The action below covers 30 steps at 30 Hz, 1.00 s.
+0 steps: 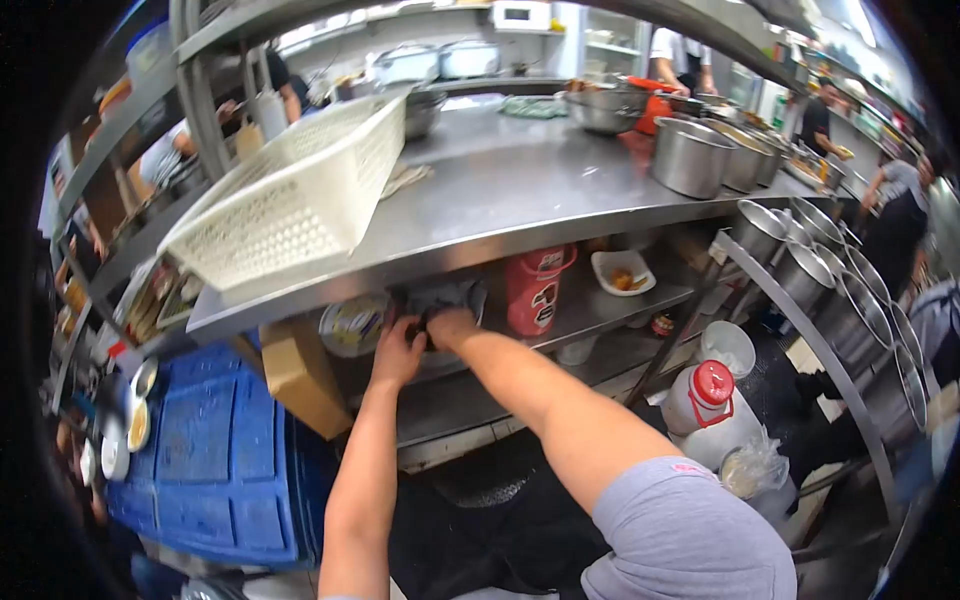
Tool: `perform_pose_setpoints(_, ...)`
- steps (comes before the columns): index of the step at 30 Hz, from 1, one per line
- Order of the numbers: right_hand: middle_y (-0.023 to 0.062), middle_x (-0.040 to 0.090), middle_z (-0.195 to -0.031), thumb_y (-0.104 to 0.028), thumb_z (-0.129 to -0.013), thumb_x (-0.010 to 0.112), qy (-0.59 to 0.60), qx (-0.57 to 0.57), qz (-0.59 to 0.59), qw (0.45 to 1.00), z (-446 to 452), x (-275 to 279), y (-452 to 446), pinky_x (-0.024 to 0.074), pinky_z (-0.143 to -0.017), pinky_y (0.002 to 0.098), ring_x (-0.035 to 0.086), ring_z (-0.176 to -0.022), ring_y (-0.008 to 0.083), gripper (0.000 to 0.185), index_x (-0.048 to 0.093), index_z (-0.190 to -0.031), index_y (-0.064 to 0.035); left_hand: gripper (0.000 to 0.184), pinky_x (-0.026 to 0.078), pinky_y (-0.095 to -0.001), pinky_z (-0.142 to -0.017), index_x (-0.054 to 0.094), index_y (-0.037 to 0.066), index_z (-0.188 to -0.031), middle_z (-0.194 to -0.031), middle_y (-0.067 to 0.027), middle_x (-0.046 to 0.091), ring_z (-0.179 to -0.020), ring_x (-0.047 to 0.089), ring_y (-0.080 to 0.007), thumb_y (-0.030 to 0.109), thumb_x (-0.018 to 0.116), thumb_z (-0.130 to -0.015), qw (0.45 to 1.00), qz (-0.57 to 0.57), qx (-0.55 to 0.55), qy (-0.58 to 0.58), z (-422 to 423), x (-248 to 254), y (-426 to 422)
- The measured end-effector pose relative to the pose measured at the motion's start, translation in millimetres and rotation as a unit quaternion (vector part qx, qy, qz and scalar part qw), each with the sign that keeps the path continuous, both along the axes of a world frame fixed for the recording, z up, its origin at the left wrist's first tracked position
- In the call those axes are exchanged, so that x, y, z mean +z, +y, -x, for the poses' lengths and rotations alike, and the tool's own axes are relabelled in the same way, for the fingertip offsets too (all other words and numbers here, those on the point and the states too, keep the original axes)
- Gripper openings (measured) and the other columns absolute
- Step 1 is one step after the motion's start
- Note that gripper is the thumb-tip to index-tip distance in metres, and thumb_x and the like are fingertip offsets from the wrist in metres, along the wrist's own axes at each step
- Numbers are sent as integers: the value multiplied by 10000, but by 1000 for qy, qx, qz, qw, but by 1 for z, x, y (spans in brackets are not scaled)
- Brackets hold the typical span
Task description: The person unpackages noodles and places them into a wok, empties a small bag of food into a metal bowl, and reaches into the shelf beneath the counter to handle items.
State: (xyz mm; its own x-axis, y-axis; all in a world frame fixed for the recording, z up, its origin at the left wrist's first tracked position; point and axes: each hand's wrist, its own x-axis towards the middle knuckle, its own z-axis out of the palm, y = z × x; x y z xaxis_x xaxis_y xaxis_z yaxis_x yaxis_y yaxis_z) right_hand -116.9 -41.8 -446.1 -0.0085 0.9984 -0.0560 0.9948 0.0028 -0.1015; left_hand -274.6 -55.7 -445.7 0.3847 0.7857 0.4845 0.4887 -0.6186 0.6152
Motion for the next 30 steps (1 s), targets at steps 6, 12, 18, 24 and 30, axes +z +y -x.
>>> perform_pose_setpoints(6,184,642,-1161,-328,-760,715,54,-56,-74,994,1,15,-28,536,-846,446,635,-1075,316,524,594,-1163,-16,346,452,-461,-925,588,73,-1174,-1106,-235,607,-1061,568,-420,183,623,-847,998,29,1,-50,-6,-16,-3)
perform_pose_setpoints(12,210,669,-1056,-259,-783,655,84,-32,-85,992,-18,23,-31,529,-846,456,652,-1017,341,380,628,-1070,-10,332,442,-465,-935,603,72,-1153,-1125,-240,600,-1122,539,-426,151,645,-834,999,-13,-25,19,-3,-13,-4)
perform_pose_setpoints(18,208,681,-975,-240,-824,594,85,22,-105,991,-28,66,-86,508,-827,482,653,-963,372,354,649,-1106,-33,400,394,-440,-1017,580,94,-1227,-1257,-246,535,-1209,480,-426,130,653,-835,998,1,-7,65,1,-6,-14)
perform_pose_setpoints(24,204,679,-959,-331,-878,549,309,82,-147,936,-61,76,-135,512,-796,447,666,-901,346,425,594,-1193,-49,627,353,-419,-1081,512,65,-1338,-1455,-201,414,-1337,417,-350,90,705,-742,981,21,-187,39,4,77,-61)
perform_pose_setpoints(30,71,644,-802,-368,-1006,436,722,52,46,689,-60,95,-145,468,-421,207,610,-514,113,389,598,-1051,-17,771,333,-412,-1093,509,75,-1341,-1399,-167,479,-1330,424,-334,189,815,-642,965,-2,-258,40,-1,103,-80)
